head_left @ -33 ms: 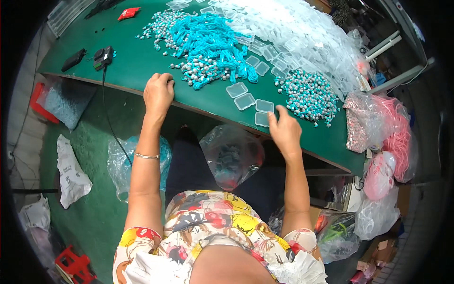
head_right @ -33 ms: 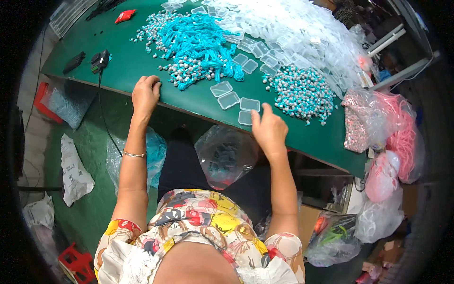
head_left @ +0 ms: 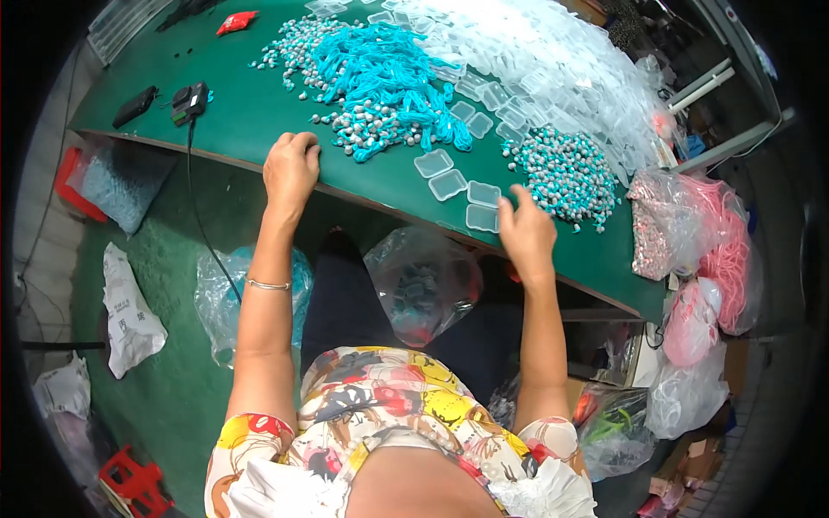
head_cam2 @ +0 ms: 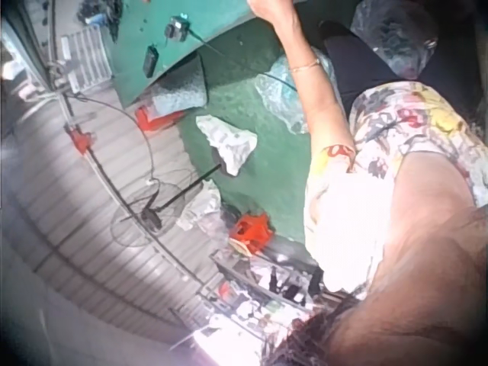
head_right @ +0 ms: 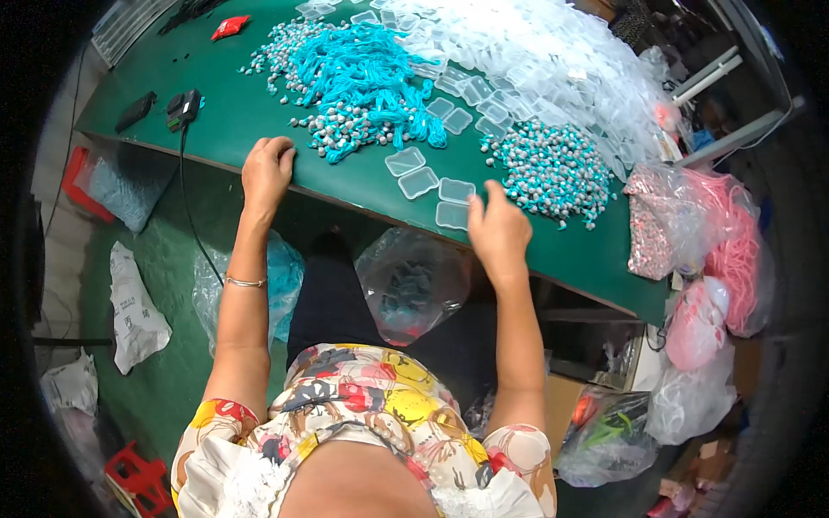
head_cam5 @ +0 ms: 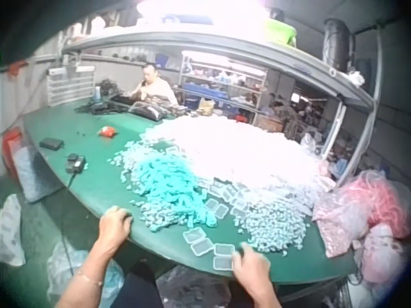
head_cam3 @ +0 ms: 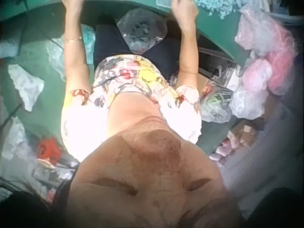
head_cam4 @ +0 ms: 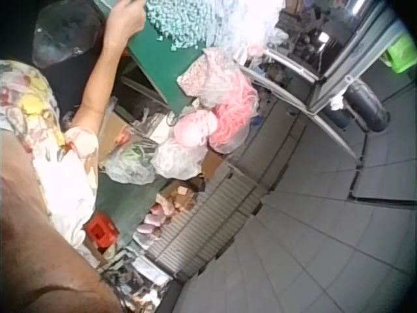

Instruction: The person sits at a green workbench and repeatedly picks up small clear plastic containers and teal-colored beads. They place the beads into the containers, close the lids, and set the filled containers aside.

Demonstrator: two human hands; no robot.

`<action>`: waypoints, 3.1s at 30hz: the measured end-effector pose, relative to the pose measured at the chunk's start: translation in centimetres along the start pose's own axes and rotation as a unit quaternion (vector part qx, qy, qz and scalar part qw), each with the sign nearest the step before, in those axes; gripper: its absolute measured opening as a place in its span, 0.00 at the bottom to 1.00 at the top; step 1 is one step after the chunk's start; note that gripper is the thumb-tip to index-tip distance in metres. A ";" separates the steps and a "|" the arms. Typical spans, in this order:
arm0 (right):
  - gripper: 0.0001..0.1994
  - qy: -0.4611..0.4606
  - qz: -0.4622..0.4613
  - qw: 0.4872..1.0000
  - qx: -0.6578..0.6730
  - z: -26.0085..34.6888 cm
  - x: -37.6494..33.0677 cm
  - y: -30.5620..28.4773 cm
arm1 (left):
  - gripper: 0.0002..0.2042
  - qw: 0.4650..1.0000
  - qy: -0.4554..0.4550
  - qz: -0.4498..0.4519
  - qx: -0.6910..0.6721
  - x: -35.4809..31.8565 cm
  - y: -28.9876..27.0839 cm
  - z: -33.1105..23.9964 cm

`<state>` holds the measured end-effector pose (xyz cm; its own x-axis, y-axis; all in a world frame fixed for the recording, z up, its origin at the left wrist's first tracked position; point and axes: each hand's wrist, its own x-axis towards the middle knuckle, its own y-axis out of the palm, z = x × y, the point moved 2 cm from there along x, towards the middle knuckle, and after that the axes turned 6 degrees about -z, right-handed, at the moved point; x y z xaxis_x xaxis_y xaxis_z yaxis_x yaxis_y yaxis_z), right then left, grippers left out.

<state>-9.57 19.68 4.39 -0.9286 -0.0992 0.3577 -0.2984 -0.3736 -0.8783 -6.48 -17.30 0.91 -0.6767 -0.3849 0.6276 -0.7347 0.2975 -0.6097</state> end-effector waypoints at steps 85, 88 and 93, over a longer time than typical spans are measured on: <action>0.03 -0.133 -0.045 0.957 0.252 -1.1 3.8 -1.5 | 0.22 0.937 0.172 0.126 -0.275 -7.8 4.8 -18.3; 0.03 -0.132 -0.019 0.948 0.287 -2.1 1.9 -1.3 | 0.24 0.937 0.167 0.146 -0.269 -7.7 4.8 -18.3; 0.04 -0.209 -0.062 0.952 0.216 -2.1 0.2 0.0 | 0.23 0.939 0.156 0.168 -0.256 -7.7 5.2 -18.3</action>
<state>-10.20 21.64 3.80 -0.6968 -0.3545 0.6235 -0.1972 -0.7411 -0.6418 -5.94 3.17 1.77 -0.7969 0.0576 0.6013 -0.3496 0.7679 -0.5368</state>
